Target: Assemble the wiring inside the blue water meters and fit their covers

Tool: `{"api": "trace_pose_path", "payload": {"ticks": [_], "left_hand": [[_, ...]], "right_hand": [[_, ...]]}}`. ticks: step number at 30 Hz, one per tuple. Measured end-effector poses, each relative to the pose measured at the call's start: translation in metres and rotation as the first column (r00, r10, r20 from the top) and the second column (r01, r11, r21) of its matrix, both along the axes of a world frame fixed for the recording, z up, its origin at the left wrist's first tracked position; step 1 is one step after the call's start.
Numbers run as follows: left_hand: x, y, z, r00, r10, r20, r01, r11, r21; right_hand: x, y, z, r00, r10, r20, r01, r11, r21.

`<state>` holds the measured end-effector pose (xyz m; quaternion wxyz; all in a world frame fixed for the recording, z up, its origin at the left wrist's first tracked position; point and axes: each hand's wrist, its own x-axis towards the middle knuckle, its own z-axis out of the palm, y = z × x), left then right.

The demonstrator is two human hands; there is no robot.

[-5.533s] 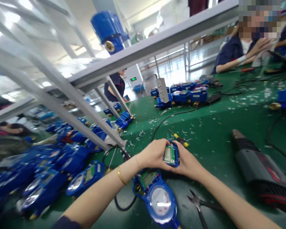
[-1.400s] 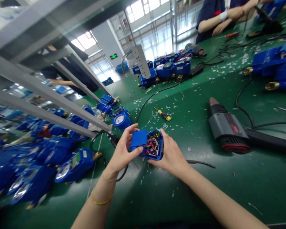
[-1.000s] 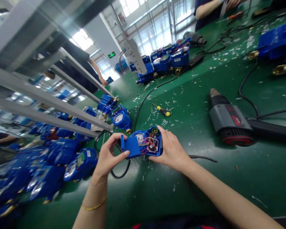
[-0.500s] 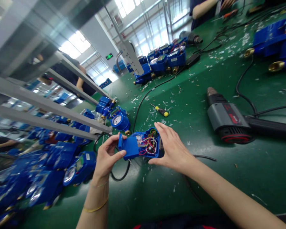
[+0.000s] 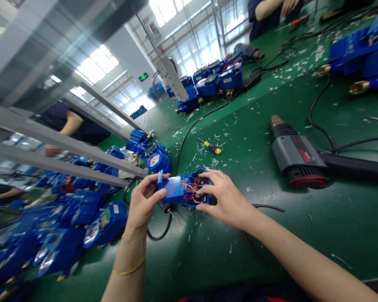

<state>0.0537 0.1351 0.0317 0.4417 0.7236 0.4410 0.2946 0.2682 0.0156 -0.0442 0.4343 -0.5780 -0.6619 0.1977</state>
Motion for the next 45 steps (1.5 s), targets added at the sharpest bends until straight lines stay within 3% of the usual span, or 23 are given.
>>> {"api": "trace_pose_path", "payload": {"ticks": [3,7,10,12,14,16,18,23,27,31,33,35,38,39,42,43,45], "left_hand": [[0.006,-0.004,0.006,0.999,0.023,-0.049,-0.02,0.998,0.062],[0.034,-0.02,0.027,0.977,0.022,-0.213,0.047,0.949,0.311],[0.064,-0.025,0.043,0.943,-0.051,-0.33,0.197,0.883,0.426],[0.077,-0.019,0.047,0.946,-0.156,-0.285,0.261,0.886,0.382],[0.079,-0.008,0.042,0.979,-0.163,-0.12,0.196,0.91,0.366],[0.072,-0.001,0.028,0.999,-0.036,-0.007,0.036,0.932,0.359],[0.061,-0.003,0.009,0.998,0.064,-0.01,-0.057,0.94,0.337],[0.047,-0.027,-0.028,0.988,-0.072,-0.138,0.112,0.944,0.31],[0.053,-0.033,-0.033,0.963,-0.109,-0.247,0.194,0.917,0.35],[0.059,-0.03,-0.032,0.951,-0.06,-0.304,0.171,0.92,0.352],[0.06,-0.028,-0.032,0.95,-0.051,-0.308,0.158,0.93,0.333],[0.06,-0.027,-0.03,0.943,-0.056,-0.329,0.161,0.94,0.302],[0.057,-0.025,-0.027,0.923,-0.07,-0.379,0.184,0.944,0.273],[0.056,-0.025,-0.026,0.917,-0.079,-0.39,0.196,0.943,0.27],[0.056,-0.024,-0.025,0.9,-0.111,-0.421,0.246,0.928,0.279],[0.056,-0.024,-0.026,0.896,-0.116,-0.428,0.258,0.922,0.29],[0.058,-0.025,-0.028,0.899,-0.107,-0.424,0.261,0.909,0.326]], "right_hand": [[-0.004,0.001,0.007,0.999,-0.038,-0.013,0.038,0.999,0.013],[-0.022,0.007,0.018,0.971,-0.199,-0.132,0.199,0.98,-0.012],[-0.034,0.011,0.018,0.866,-0.321,-0.383,0.298,0.947,-0.119],[-0.036,0.012,0.014,0.79,-0.374,-0.487,0.326,0.927,-0.184],[-0.032,0.012,0.01,0.754,-0.385,-0.532,0.321,0.923,-0.213],[-0.027,0.012,0.007,0.698,-0.391,-0.601,0.307,0.92,-0.242],[-0.024,0.013,0.004,0.627,-0.4,-0.668,0.293,0.916,-0.273],[-0.023,0.016,-0.004,0.471,-0.431,-0.77,0.303,0.899,-0.317],[-0.023,0.017,-0.005,0.422,-0.44,-0.793,0.319,0.89,-0.324],[-0.025,0.014,0.0,0.442,-0.425,-0.79,0.307,0.899,-0.312],[-0.023,0.01,0.001,0.512,-0.418,-0.75,0.298,0.906,-0.301],[-0.018,0.005,0.0,0.639,-0.454,-0.621,0.339,0.891,-0.303],[-0.007,-0.006,0.004,0.84,-0.496,-0.221,0.432,0.856,-0.283],[-0.004,-0.01,0.007,0.865,-0.5,-0.041,0.474,0.842,-0.258],[0.0,-0.017,0.023,0.789,-0.504,0.353,0.551,0.833,-0.042],[0.0,-0.016,0.029,0.765,-0.513,0.39,0.533,0.844,0.063],[-0.001,-0.008,0.039,0.798,-0.462,0.387,0.404,0.887,0.226]]}}
